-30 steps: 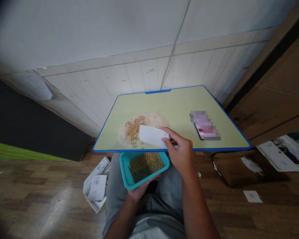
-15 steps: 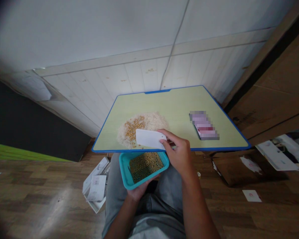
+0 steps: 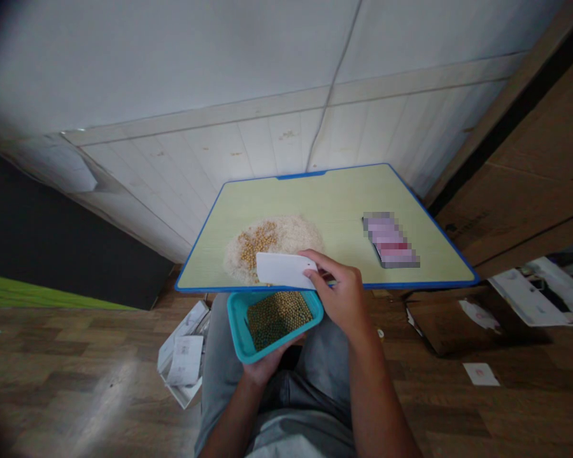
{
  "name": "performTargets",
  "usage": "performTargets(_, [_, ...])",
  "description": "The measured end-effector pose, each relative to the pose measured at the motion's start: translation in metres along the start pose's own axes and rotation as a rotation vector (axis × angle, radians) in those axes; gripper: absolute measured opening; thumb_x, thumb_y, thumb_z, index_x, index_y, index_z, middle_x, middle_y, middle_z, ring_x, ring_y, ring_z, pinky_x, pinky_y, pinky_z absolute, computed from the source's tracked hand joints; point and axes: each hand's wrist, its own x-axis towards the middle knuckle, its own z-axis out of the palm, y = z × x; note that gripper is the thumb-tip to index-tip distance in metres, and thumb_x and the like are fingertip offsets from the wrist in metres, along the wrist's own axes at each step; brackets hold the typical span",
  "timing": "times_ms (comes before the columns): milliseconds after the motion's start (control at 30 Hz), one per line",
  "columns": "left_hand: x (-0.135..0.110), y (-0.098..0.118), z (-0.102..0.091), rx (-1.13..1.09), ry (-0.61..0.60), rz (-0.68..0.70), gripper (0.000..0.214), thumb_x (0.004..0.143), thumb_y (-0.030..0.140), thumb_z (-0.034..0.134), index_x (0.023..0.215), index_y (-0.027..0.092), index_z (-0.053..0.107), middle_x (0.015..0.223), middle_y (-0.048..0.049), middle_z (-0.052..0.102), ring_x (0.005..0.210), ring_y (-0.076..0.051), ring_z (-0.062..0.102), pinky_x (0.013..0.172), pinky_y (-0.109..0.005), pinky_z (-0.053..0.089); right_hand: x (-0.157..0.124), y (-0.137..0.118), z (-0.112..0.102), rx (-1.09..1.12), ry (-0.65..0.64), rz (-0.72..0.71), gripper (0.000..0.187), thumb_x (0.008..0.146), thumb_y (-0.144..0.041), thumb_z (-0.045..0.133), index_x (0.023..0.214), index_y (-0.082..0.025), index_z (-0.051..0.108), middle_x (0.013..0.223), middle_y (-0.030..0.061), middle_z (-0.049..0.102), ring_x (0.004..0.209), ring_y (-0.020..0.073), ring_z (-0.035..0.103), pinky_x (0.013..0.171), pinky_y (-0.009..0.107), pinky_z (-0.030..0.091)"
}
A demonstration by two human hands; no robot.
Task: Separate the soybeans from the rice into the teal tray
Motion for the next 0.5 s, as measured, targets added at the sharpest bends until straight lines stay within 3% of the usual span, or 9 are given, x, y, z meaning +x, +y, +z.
performTargets(200, [-0.0016, 0.002, 0.0048, -0.002, 0.018, -0.023, 0.049, 0.112, 0.058, 0.049, 0.137, 0.041, 0.087, 0.16, 0.0012, 0.085, 0.173, -0.041, 0.057, 0.135, -0.076, 0.052, -0.0005, 0.0009, 0.0003, -0.006, -0.011, -0.009, 0.031, 0.101, -0.027, 0.078, 0.126, -0.032, 0.096, 0.113, 0.0018, 0.095, 0.079, 0.0206, 0.085, 0.074, 0.034, 0.072])
performTargets(500, [-0.0016, 0.0044, 0.004, -0.003, -0.024, -0.048, 0.052, 0.114, 0.059, 0.045, 0.138, 0.041, 0.088, 0.165, 0.0005, 0.082, 0.177, -0.042, 0.05, 0.14, -0.078, 0.045, -0.0006, -0.0019, 0.0014, 0.002, -0.003, -0.006, 0.031, 0.1, -0.028, 0.078, 0.125, -0.029, 0.096, 0.111, 0.0029, 0.095, 0.077, 0.0196, 0.084, 0.072, 0.031, 0.071])
